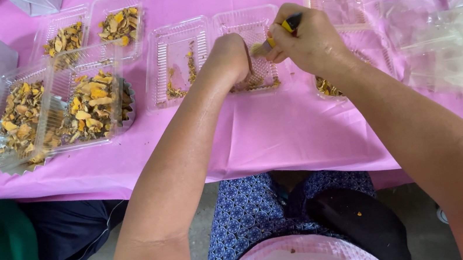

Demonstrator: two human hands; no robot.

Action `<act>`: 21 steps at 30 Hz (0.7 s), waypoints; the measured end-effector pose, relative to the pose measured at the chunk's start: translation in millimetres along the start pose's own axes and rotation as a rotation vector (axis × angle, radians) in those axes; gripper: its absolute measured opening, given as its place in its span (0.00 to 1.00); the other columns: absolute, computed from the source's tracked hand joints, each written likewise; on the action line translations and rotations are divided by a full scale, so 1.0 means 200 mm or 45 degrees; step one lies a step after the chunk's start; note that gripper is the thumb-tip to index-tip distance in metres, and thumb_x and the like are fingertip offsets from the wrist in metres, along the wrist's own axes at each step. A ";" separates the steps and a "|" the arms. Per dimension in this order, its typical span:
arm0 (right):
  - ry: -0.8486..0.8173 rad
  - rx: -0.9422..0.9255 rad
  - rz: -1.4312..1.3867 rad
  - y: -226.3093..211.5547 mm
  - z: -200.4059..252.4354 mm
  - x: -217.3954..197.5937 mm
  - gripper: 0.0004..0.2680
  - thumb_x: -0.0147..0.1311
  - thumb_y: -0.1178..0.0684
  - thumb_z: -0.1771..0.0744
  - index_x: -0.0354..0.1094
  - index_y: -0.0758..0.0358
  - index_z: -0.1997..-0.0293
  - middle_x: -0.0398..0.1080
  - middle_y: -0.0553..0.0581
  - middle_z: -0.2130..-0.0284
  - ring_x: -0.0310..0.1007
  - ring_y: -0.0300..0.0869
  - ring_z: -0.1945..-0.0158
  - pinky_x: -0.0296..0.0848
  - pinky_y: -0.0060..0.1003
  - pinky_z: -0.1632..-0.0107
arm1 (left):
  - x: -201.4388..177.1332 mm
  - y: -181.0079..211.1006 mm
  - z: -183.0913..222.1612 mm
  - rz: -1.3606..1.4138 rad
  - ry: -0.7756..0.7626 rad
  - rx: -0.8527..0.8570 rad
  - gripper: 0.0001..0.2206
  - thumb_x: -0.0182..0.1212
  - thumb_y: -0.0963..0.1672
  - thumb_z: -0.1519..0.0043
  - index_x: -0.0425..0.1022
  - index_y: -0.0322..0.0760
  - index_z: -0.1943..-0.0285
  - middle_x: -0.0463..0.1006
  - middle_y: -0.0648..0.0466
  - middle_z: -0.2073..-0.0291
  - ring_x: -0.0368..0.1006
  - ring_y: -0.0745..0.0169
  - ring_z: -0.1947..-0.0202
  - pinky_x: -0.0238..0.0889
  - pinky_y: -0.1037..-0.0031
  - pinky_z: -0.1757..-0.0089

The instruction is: Sorting, cleaning with a brush, and bagging dried leaves on a table.

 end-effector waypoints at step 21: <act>0.172 -0.288 -0.759 -0.04 0.07 -0.09 0.05 0.47 0.61 0.29 0.62 0.64 0.64 0.77 0.72 0.64 0.82 0.58 0.72 0.88 0.47 0.68 | 0.07 -0.23 0.00 2.561 0.218 0.272 0.06 0.66 0.33 0.42 0.81 0.24 0.58 0.83 0.41 0.64 0.81 0.51 0.63 0.81 0.71 0.61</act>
Point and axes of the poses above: each hand's wrist, its own z-axis away from the middle knuckle, its own x-axis out of the palm, y = z × x, the point moved 2 cm from there along -z, towards the middle knuckle
